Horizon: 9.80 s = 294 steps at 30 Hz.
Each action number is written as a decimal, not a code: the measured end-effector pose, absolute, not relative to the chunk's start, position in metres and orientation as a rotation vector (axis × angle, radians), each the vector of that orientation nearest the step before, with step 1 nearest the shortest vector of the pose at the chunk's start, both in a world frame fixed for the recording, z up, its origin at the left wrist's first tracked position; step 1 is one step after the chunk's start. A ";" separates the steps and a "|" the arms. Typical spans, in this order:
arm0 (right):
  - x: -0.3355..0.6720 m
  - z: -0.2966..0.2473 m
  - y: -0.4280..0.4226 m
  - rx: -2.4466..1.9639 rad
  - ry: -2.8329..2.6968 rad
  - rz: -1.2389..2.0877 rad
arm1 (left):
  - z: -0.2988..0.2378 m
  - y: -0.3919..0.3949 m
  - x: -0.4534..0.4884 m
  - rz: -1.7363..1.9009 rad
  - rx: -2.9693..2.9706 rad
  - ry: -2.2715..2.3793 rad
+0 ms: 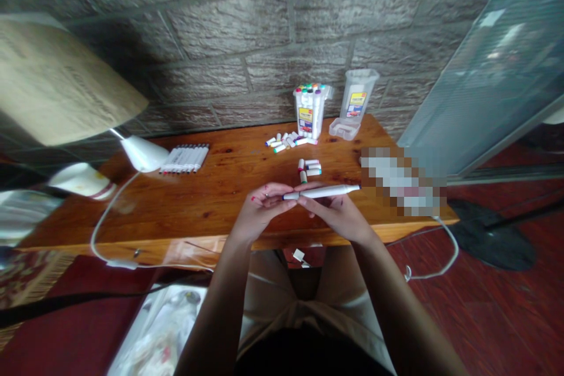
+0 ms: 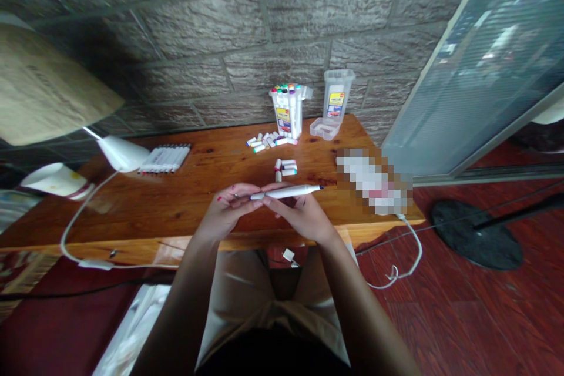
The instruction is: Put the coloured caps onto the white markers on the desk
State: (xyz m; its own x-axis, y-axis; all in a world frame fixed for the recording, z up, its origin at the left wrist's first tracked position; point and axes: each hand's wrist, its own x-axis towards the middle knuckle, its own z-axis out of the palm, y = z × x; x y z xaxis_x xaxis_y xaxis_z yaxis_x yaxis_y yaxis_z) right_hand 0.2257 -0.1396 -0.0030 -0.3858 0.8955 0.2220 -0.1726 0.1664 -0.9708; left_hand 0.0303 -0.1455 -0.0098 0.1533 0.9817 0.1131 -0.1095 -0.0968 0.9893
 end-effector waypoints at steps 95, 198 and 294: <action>0.227 0.009 -0.145 -0.841 -1.717 1.278 | -0.013 -0.144 0.031 1.203 1.283 0.922; 0.259 -0.007 -0.009 -1.023 -2.101 0.679 | 0.000 -0.146 0.035 1.230 1.151 0.973; 0.193 0.019 0.012 -0.785 -1.232 1.125 | 0.000 -0.032 0.012 1.305 2.122 1.603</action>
State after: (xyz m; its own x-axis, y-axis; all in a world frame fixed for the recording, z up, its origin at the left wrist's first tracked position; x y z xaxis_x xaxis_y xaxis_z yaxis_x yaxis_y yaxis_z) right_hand 0.1927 0.0123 0.0186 -0.0392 0.9486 0.3140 -0.2266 0.2977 -0.9274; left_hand 0.0123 -0.0325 0.0002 0.0343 0.8477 0.5293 0.6902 -0.4031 0.6009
